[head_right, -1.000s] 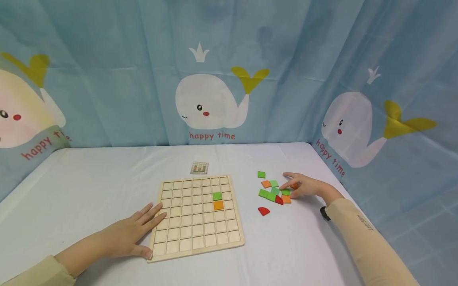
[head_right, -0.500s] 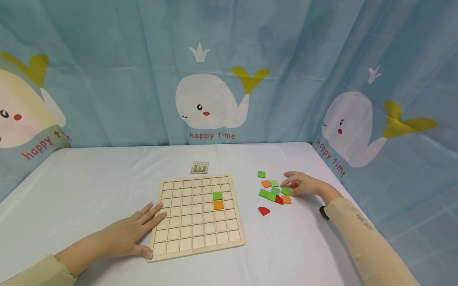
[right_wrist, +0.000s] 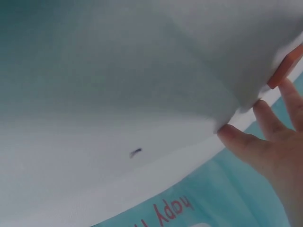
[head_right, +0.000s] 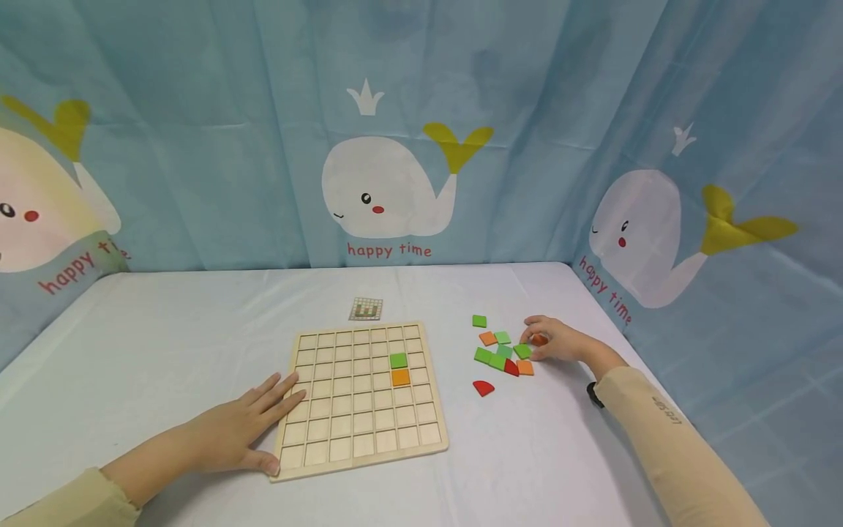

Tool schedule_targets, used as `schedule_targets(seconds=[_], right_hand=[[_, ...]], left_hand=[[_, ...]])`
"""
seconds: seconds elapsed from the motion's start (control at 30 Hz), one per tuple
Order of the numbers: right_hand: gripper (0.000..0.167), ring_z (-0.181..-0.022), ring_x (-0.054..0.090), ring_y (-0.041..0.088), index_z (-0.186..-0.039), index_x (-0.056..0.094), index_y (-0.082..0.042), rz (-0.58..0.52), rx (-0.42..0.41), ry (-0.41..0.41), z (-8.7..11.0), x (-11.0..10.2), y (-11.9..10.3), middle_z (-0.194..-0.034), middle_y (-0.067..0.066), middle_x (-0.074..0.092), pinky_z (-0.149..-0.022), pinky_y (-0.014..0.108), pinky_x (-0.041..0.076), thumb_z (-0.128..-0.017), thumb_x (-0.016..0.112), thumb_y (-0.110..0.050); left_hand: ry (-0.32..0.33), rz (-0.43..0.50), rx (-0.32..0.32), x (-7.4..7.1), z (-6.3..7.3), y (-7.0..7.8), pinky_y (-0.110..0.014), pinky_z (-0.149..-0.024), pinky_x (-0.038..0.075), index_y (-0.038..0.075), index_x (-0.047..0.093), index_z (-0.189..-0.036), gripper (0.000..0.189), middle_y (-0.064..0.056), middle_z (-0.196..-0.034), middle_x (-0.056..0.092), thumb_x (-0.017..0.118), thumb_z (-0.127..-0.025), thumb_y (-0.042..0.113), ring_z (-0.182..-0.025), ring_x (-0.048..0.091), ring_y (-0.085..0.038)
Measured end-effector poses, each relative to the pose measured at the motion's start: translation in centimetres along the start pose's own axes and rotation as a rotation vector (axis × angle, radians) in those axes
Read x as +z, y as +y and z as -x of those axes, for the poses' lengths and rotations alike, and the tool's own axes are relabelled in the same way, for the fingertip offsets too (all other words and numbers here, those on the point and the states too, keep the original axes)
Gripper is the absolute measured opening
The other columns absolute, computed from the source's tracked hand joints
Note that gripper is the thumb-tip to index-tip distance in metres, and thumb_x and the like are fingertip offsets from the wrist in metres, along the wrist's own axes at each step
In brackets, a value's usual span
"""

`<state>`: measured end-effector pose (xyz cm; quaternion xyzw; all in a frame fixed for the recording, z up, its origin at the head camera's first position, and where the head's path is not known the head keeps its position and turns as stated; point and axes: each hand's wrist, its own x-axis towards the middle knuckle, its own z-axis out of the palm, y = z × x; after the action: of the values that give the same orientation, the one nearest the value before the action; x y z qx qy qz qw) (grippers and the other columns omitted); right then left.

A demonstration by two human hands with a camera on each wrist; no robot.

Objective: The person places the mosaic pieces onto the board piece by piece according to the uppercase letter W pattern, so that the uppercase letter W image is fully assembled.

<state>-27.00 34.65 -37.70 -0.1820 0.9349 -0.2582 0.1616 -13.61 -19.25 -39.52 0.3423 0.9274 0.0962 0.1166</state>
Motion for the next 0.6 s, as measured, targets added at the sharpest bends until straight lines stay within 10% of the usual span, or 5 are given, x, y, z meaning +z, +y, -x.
schedule_targets(seconds=[0.6], right_hand=[[0.028,-0.134,0.024,0.053,-0.111,0.062,0.000,-0.069,0.074,0.150,2.0,-0.3,-1.6,-0.142,0.032,0.039,-0.102,0.070,0.024,-0.093,0.067,-0.021]], left_hand=[[-0.036,0.020,-0.039,-0.2,0.0,0.2,-0.063,-0.102,0.032,0.006,0.024,-0.154,0.105,-0.021,-0.160,0.008,0.054,-0.078,0.073,-0.142,0.013,-0.048]])
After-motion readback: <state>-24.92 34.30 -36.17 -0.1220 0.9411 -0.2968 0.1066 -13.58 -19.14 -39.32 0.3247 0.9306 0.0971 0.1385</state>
